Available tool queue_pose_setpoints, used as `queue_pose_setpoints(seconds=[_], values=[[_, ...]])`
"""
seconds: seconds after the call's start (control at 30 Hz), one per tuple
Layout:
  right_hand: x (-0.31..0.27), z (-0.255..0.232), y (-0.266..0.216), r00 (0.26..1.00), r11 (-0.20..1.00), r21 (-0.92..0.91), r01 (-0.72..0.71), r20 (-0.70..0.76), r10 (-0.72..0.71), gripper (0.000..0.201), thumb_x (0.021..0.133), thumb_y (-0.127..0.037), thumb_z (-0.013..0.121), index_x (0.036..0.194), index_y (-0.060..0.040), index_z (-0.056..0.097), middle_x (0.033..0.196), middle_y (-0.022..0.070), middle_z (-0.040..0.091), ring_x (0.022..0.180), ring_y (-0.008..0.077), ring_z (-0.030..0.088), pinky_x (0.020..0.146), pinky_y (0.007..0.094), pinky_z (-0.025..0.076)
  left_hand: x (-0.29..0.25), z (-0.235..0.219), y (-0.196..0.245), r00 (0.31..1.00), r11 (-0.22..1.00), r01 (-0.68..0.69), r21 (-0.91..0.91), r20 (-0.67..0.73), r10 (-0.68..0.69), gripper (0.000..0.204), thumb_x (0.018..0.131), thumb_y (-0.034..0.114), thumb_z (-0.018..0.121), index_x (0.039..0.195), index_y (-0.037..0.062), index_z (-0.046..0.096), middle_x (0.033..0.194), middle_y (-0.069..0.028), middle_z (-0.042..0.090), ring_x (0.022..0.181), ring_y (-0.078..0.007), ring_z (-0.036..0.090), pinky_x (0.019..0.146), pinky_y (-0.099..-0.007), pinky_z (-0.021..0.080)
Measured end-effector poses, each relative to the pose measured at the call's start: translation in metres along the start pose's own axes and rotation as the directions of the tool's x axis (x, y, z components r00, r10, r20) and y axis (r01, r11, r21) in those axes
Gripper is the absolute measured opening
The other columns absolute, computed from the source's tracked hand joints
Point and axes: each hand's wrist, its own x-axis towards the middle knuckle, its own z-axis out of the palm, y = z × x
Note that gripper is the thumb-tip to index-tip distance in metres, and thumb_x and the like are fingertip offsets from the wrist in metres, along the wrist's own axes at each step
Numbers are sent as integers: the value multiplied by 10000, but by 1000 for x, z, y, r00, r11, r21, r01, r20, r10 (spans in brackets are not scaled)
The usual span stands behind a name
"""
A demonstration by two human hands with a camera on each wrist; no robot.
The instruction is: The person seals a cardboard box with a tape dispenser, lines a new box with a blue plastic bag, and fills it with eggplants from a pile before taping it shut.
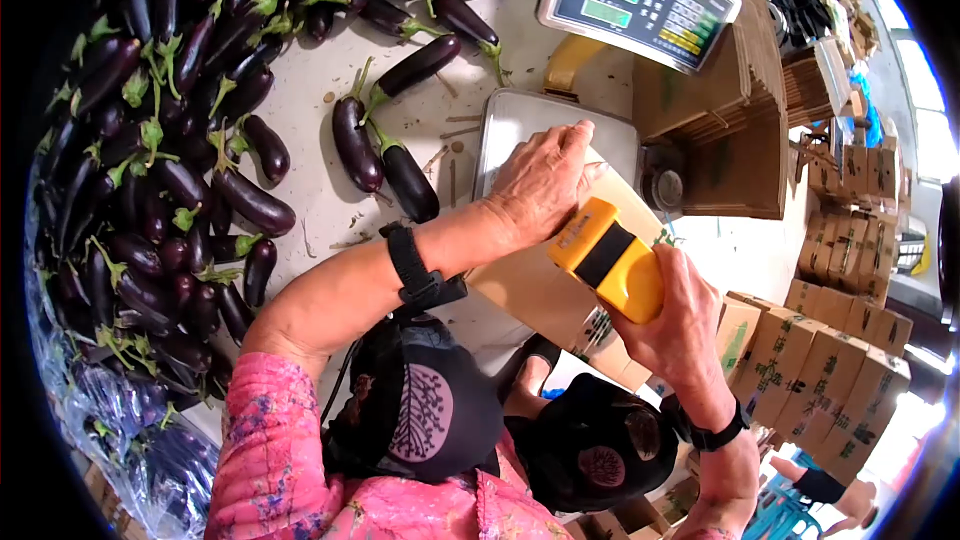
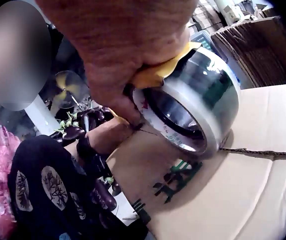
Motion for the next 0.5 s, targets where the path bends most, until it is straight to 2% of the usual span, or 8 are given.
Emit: queue_pose_setpoints(seconds=[0.07,0.1,0.13,0.2,0.27,0.37,0.47,0.5], values=[[2,1,3,999,1000,-4,30,17,-30,509,698,-247,812,1057,-35,520,861,166,597,762,391,639,626,467,516,2,2,2,998,990,-60,129,-24,64,520,948,333,610,1346,38,453,1143,-213,619,989,-420,625,872,-487,515],[3,-1,2,999,999,-8,39,30,-38,500,706,-252,806,1054,-35,520,869,176,600,763,397,641,628,471,518,2,0,3,1000,983,-16,183,2,16,569,936,364,621,1377,53,441,1132,-208,624,959,-426,647,815,-498,548],[4,-5,1,998,999,-15,46,41,-46,492,714,-257,801,1051,-36,520,876,185,603,764,403,643,630,475,520,3,-2,5,999,964,-42,264,16,40,562,946,387,598,1378,67,438,1150,-223,626,902,-443,665,752,-516,567],[0,-20,4,996,998,-5,56,74,-55,474,739,-250,789,1069,-36,525,872,199,611,759,425,645,651,486,529,5,-9,13,998,948,8,318,60,-28,523,983,342,545,1415,68,436,1089,-228,662,857,-463,664,770,-514,554],[-21,-33,15,997,999,-43,21,78,-18,500,736,-278,833,1026,-44,501,850,185,603,776,425,628,660,490,511,4,-11,17,998,930,1,367,60,-24,495,990,332,520,1406,70,456,1023,-240,680,835,-480,655,755,-543,540],[-71,-52,50,995,997,-50,-56,80,60,516,728,-297,845,1034,-55,507,870,176,596,789,406,629,671,471,515,4,-13,23,994,900,-2,436,98,-45,499,984,373,531,1388,83,483,969,-240,693,825,-472,667,737,-566,535],[-124,-46,99,993,989,-112,-100,58,107,566,719,-281,852,1128,-59,530,880,158,602,792,365,645,697,432,542,5,-12,18,995,876,-31,481,102,-21,488,988,397,523,1364,86,508,900,-224,704,800,-459,675,728,-567,532],[-139,-40,114,994,990,-86,-111,13,113,501,758,-334,816,1085,-70,544,852,133,572,799,355,638,695,439,530,6,-13,17,993,873,-30,487,113,-28,487,990,398,521,1362,85,509,891,-222,705,800,-458,674,728,-566,531]])
